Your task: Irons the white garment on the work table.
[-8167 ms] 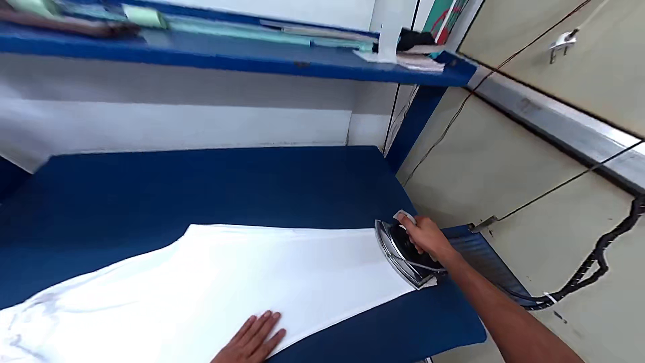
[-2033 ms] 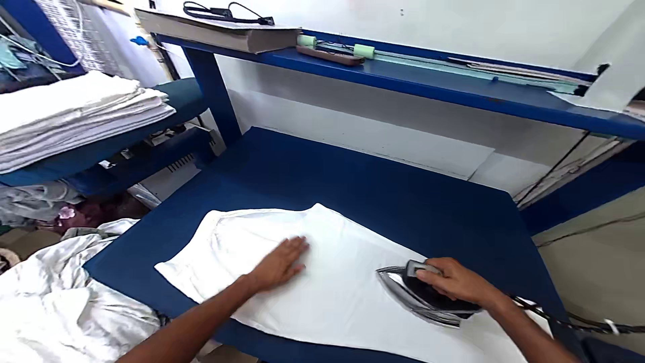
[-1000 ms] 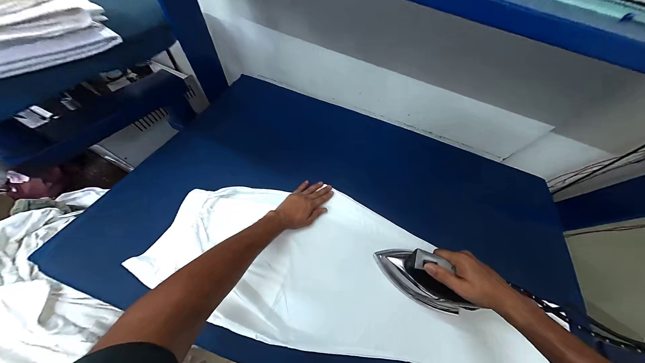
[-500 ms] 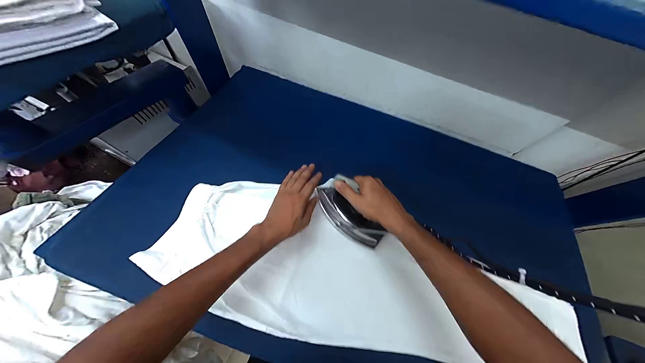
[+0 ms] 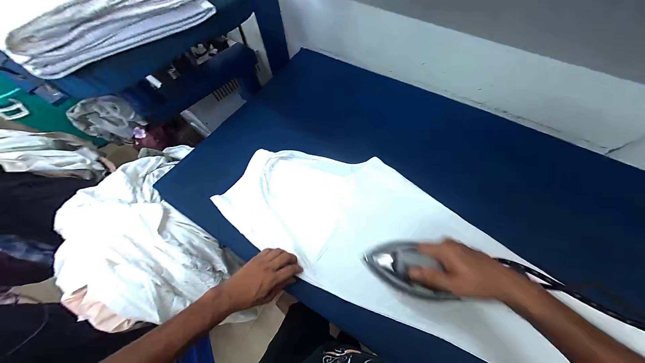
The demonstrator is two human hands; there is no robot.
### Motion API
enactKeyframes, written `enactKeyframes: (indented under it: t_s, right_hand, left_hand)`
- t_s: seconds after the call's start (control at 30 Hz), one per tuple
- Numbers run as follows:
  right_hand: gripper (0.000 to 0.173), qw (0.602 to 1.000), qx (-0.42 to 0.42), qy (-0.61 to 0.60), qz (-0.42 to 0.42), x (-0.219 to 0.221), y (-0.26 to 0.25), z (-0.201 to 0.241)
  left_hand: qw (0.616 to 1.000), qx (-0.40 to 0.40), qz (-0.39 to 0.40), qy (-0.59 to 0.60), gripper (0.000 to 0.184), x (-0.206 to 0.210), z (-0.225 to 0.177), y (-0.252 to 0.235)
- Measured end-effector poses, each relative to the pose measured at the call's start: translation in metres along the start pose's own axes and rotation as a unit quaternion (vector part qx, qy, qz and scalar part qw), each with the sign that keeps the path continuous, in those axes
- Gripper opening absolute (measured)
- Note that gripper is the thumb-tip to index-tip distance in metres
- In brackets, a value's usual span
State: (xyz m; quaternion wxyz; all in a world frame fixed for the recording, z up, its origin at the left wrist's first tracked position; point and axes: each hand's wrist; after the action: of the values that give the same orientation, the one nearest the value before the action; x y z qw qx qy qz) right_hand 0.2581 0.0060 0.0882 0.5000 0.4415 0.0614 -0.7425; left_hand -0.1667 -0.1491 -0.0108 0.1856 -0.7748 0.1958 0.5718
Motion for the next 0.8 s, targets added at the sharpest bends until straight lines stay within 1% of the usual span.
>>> enactKeyframes:
  t_s: [0.03, 0.07, 0.1, 0.13, 0.2, 0.27, 0.3, 0.4, 0.43, 0.5, 0.6, 0.67, 0.73, 0.77, 0.8]
  right_hand:
    - [0.062, 0.997, -0.060, 0.039, 0.009, 0.013, 0.027, -0.007]
    - [0.066, 0.992, -0.109, 0.069, -0.003, 0.022, 0.049, -0.016]
    - [0.067, 0.988, -0.131, 0.082, -0.019, 0.028, 0.062, -0.023]
    - [0.068, 0.987, -0.131, 0.080, -0.038, 0.031, 0.067, -0.027]
    - [0.068, 0.991, -0.101, 0.048, -0.075, 0.034, 0.056, -0.028]
    - [0.068, 0.994, -0.068, 0.017, -0.088, 0.032, 0.031, -0.016]
    - [0.068, 0.995, -0.056, 0.009, -0.081, 0.030, 0.016, -0.006]
    - [0.068, 0.999, -0.031, 0.001, -0.022, 0.023, -0.028, 0.028]
    - [0.067, 1.000, -0.022, -0.001, -0.006, 0.022, -0.041, 0.038]
    - [0.065, 1.000, -0.001, -0.005, 0.020, 0.019, -0.065, 0.060]
    - [0.060, 0.999, 0.024, -0.007, 0.022, 0.016, -0.102, 0.092]
    - [0.061, 0.999, 0.035, 0.008, -0.013, 0.022, -0.134, 0.118]
    - [0.062, 0.997, 0.037, 0.005, -0.069, 0.030, -0.170, 0.145]
    - [0.063, 0.996, 0.035, -0.006, -0.081, 0.031, -0.186, 0.158]
    - [0.063, 0.996, 0.032, -0.017, -0.076, 0.029, -0.198, 0.169]
  left_hand:
    - [1.000, -0.011, 0.001, -0.021, 0.033, -0.006, 0.011, 0.001]
    - [0.999, -0.023, 0.001, -0.032, 0.036, -0.010, 0.022, 0.003]
    - [0.999, -0.036, 0.002, -0.027, 0.038, -0.014, 0.031, 0.005]
    - [0.999, -0.048, 0.007, -0.015, 0.037, -0.017, 0.038, 0.008]
    - [0.998, -0.046, 0.033, -0.009, 0.028, -0.025, 0.049, 0.007]
    - [0.998, -0.014, 0.064, -0.024, 0.022, -0.032, 0.054, -0.001]
    - [0.997, 0.003, 0.073, -0.032, 0.020, -0.033, 0.053, -0.005]
    - [0.993, 0.016, 0.108, -0.051, 0.016, -0.040, 0.046, -0.014]
    - [0.992, 0.020, 0.109, -0.061, 0.015, -0.041, 0.044, -0.015]
    - [0.993, 0.034, 0.084, -0.076, 0.015, -0.041, 0.044, -0.010]
    - [0.993, 0.044, 0.051, -0.101, 0.020, -0.043, 0.046, 0.002]
    - [0.992, 0.054, 0.022, -0.116, 0.020, -0.043, 0.049, 0.008]
    - [0.993, 0.057, -0.006, -0.103, 0.017, -0.044, 0.054, 0.009]
    - [0.995, 0.041, -0.030, -0.085, 0.023, -0.046, 0.058, 0.009]
    - [0.996, 0.002, -0.064, -0.064, 0.032, -0.051, 0.063, 0.008]
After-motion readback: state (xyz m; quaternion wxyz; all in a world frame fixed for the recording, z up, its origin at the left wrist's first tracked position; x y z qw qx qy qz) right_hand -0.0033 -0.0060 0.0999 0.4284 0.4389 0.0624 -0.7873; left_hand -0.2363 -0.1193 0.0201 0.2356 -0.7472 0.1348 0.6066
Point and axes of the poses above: each hand's wrist, its own y-axis away from the middle knuckle, its own x-axis out of the palm, z = x × y, and after that the axes turned 6 degrees about -x, right-handed
